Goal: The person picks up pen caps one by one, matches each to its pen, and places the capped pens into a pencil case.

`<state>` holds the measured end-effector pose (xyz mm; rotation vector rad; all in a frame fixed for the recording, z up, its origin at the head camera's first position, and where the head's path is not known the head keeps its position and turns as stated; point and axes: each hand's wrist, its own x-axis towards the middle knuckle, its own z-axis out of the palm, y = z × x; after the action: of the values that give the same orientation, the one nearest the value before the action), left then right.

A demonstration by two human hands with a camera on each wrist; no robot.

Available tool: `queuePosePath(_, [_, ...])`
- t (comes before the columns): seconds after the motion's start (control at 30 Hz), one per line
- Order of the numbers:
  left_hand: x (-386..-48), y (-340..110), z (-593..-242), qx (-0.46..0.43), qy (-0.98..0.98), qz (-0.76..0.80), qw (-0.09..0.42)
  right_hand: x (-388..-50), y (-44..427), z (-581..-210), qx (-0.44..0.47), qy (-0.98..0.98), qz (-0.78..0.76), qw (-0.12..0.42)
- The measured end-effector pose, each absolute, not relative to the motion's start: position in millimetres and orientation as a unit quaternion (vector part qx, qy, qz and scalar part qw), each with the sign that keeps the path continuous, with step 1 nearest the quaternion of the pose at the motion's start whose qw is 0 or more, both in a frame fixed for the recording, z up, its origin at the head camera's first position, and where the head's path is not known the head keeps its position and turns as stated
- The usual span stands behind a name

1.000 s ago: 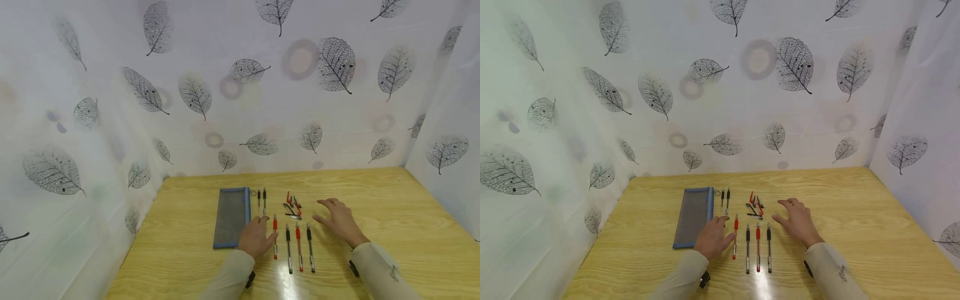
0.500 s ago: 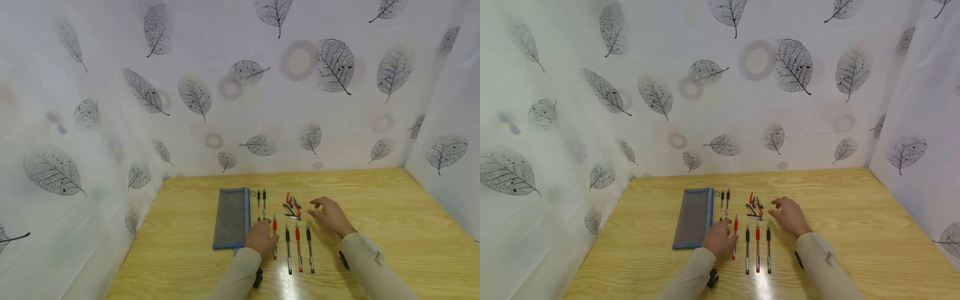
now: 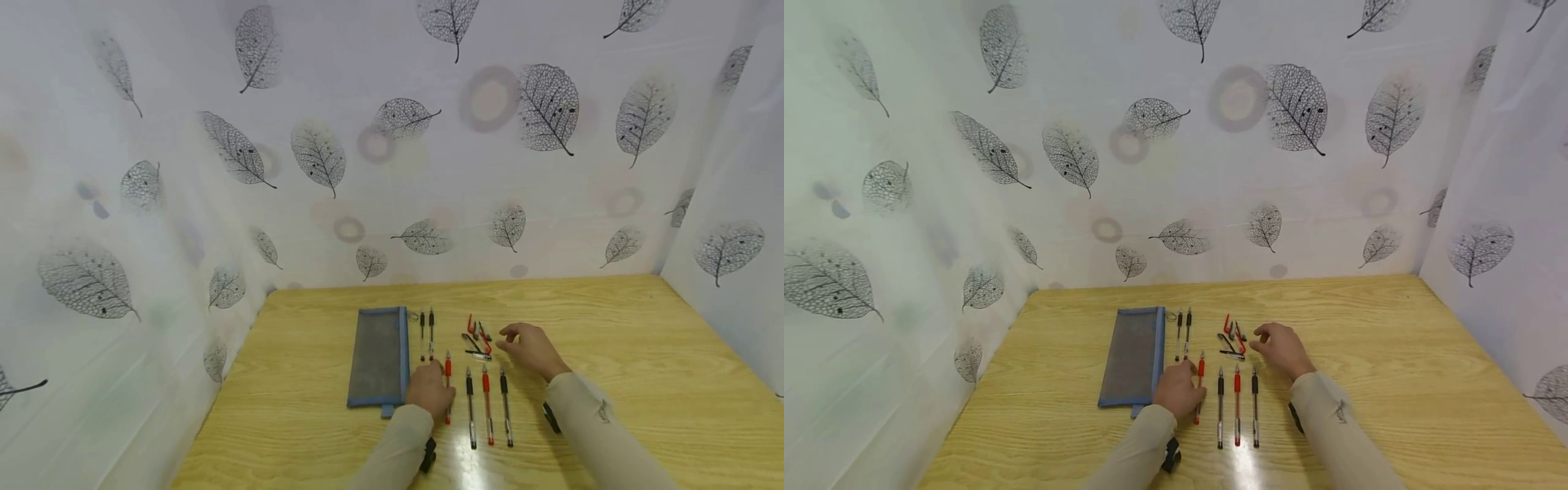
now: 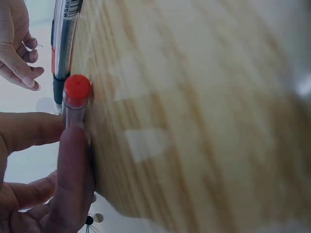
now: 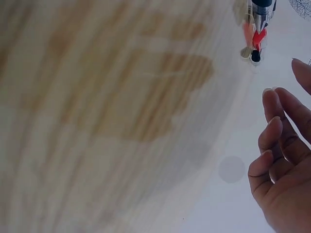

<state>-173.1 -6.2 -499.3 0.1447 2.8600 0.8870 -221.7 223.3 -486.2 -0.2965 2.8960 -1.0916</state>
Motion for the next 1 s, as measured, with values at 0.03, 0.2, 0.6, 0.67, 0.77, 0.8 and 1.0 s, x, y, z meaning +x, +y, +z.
queuePosePath(0.03, [-173.1,-6.3,-499.4,0.046,0.95,0.299,0.075,-222.6,222.7,-486.9,-0.096,0.931,-0.351,0.018])
queuePosePath(0.2, [-172.5,-7.2,-496.9,0.043,0.945,0.313,0.081,-226.9,219.9,-488.4,-0.102,0.93,-0.353,0.022])
queuePosePath(0.6, [-171.5,-10.5,-497.6,0.052,0.929,0.357,0.083,-232.4,213.8,-486.1,-0.106,0.928,-0.355,0.04])
queuePosePath(0.67, [-170.6,-11.3,-496.6,0.057,0.93,0.355,0.08,-233.8,212.8,-486.3,-0.105,0.928,-0.355,0.043])
queuePosePath(0.77, [-168.2,-12.3,-494.6,0.064,0.927,0.362,0.075,-235.6,211.2,-487.0,-0.108,0.928,-0.353,0.046])
queuePosePath(0.8, [-167.2,-12.7,-494.0,0.065,0.924,0.368,0.077,-236.0,210.5,-487.2,-0.105,0.928,-0.354,0.047])
queuePosePath(1.0, [-161.3,-16.2,-489.0,0.066,0.903,0.414,0.094,-235.7,207.5,-487.3,-0.097,0.929,-0.351,0.058])
